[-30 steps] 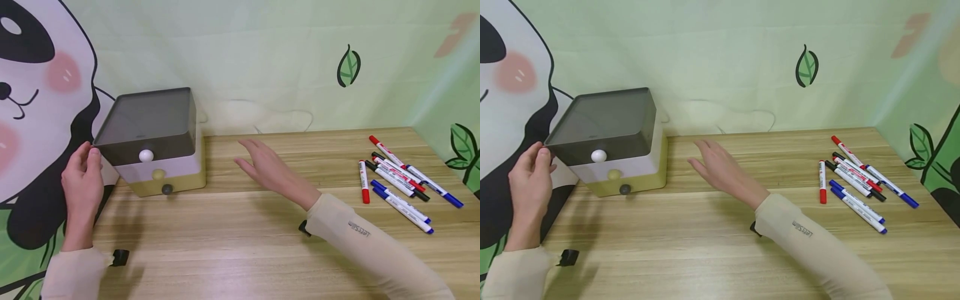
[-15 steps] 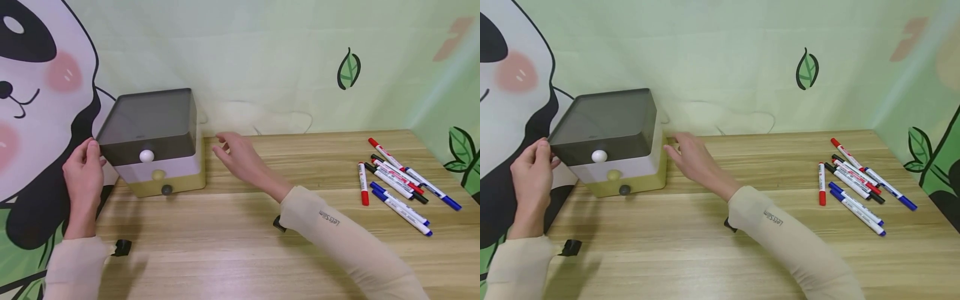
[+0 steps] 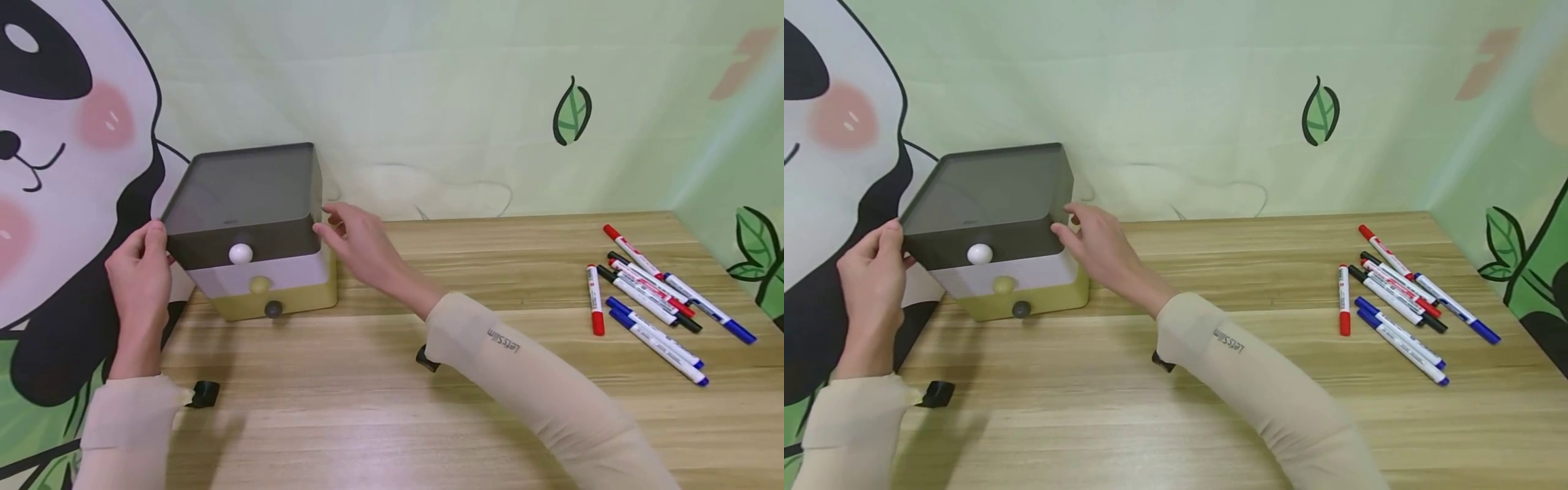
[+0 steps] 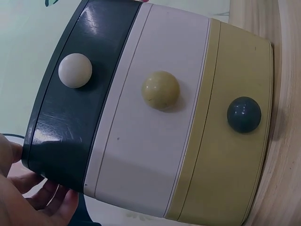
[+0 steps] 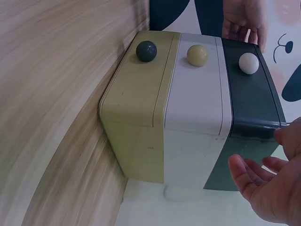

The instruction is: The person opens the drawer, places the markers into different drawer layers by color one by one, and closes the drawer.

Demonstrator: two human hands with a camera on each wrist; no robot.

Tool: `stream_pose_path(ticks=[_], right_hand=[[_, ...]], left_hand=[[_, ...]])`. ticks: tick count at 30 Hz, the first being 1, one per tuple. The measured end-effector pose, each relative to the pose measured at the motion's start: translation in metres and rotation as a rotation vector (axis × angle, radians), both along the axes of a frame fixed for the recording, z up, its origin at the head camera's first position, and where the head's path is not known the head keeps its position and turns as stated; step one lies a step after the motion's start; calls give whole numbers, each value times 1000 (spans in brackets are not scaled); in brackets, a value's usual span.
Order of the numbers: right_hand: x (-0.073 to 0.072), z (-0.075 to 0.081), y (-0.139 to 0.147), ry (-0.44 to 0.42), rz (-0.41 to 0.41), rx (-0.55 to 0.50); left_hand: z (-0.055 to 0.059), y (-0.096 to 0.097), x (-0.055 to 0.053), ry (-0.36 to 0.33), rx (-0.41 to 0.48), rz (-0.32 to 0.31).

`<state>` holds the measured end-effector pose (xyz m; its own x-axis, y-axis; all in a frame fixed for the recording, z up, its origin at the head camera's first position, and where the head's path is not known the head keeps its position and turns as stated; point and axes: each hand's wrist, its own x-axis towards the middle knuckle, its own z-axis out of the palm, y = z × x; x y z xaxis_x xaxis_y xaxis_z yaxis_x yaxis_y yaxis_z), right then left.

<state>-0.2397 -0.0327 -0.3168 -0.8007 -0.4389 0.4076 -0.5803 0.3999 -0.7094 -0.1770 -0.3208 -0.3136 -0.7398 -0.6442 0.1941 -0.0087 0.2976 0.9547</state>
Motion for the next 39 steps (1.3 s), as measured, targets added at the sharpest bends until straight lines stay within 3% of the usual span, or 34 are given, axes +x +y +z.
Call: stream_pose_path(ticks=[7,15,22,27,39], right_hand=[[-1,0,-10,13,32,-76],[-1,0,-12,57,36,-54],[-1,2,-9,95,27,-23],[0,2,-4,129,16,-36],[10,0,17,194,-8,-91]], left_hand=[[-1,3,-3,7,27,2],[-2,2,-5,43,69,14],[-5,5,-6,53,6,33],[-4,8,-5,69,24,35],[0,19,3,40,-48,-14]])
